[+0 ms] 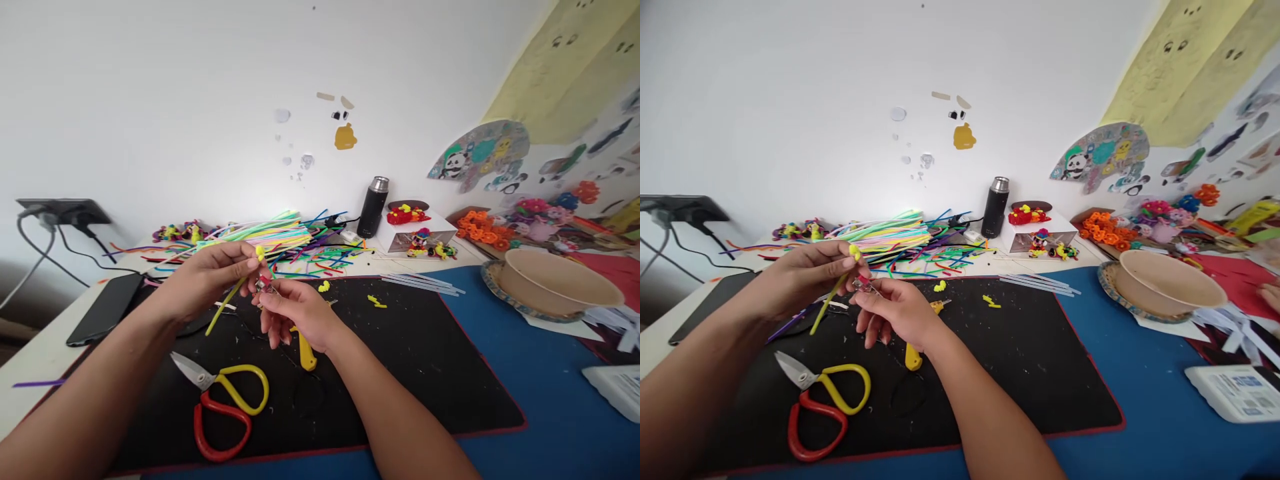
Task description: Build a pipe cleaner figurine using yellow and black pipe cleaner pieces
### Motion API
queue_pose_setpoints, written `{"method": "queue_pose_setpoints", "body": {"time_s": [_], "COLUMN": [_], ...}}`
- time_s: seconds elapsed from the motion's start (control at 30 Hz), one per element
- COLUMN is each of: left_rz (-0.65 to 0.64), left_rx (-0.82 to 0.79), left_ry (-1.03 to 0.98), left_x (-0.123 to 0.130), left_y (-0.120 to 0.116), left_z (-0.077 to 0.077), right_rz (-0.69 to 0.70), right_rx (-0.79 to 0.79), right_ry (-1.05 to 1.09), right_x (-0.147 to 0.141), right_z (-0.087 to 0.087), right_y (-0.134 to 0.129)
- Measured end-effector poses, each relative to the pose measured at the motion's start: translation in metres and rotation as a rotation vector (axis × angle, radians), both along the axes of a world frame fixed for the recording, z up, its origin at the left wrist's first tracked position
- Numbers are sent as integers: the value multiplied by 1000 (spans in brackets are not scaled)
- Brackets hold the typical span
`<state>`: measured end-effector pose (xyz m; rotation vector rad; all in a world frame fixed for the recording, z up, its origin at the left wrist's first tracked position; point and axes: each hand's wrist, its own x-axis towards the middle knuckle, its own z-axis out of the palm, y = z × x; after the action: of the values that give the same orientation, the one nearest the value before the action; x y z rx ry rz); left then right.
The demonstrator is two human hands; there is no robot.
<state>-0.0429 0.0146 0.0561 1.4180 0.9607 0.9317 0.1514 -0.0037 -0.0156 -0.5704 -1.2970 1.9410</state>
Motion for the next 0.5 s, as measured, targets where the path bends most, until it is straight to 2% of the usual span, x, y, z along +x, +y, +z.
{"method": "queue_pose_setpoints", "body": {"time_s": [0.23, 0.4, 0.5], "left_rz": [-40, 37, 32], "left_rx": [-15, 104, 173], "left_ry": [-48, 45, 162], "left_x": [0, -1, 1], "left_y": [3, 0, -4], "left_z": [-10, -6, -2], "right_rz": [22, -29, -77], "right_rx": [-18, -47, -62], "right_ry": [5, -7, -40], "right_x": [-3, -4, -5], "right_z": [3, 3, 2], "right_y": [-5, -7, -5]}}
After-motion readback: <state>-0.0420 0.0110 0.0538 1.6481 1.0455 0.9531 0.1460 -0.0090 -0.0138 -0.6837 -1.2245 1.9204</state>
